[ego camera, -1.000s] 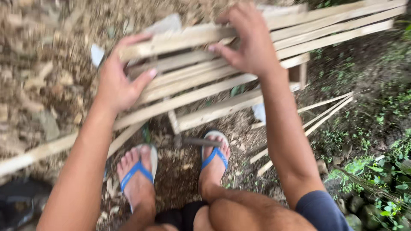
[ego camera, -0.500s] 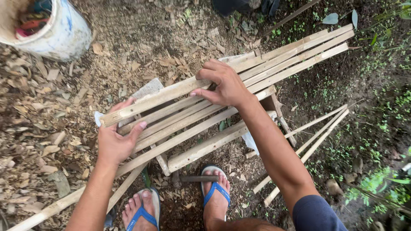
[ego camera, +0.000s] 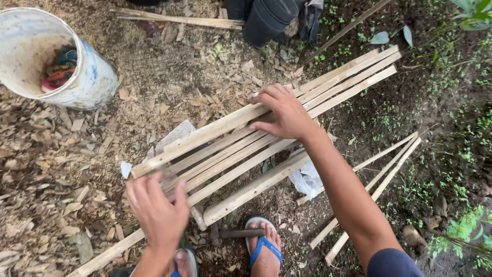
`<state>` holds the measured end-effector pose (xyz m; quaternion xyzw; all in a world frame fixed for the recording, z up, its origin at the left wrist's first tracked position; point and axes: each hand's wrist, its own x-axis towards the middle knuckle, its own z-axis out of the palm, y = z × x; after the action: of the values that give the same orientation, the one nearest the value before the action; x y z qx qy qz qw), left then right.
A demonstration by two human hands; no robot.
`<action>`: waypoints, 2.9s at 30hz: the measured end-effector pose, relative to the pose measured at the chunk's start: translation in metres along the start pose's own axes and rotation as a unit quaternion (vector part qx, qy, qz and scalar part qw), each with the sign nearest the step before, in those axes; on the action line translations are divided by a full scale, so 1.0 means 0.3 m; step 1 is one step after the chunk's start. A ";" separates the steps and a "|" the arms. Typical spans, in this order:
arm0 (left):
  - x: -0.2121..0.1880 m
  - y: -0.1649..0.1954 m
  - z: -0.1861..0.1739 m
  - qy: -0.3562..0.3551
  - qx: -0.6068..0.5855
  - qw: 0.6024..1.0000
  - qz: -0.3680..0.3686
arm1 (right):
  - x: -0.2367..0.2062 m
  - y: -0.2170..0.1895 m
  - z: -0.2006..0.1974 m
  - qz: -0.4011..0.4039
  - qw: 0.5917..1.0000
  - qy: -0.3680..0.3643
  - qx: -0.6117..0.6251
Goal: The person assembles a wooden slatted structure by placing thin wooden slats onto a frame and securing them with nails using a hammer. The person repeatedly positions slats and hammers nails to fasten them in place.
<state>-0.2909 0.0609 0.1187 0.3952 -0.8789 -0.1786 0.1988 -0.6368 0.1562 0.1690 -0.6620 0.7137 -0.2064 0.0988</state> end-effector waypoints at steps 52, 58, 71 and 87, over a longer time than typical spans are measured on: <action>0.134 0.302 0.183 -0.307 0.018 0.890 0.335 | -0.047 0.281 -0.056 0.028 0.945 0.155 0.287; 0.123 0.300 0.184 -0.306 0.000 0.893 0.330 | -0.062 0.279 -0.073 0.077 0.920 0.180 0.341; 0.107 0.304 0.140 -0.343 0.033 0.875 0.341 | -0.099 0.291 -0.094 0.102 0.895 0.189 0.391; 0.166 0.328 0.128 -0.331 -0.010 0.886 0.325 | 0.052 0.143 0.002 0.063 0.996 -0.049 0.044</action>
<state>-0.4014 0.0901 0.1425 0.0035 -0.9711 -0.2328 -0.0528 -0.6768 0.1425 0.1523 -0.6203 0.7383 -0.1979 0.1758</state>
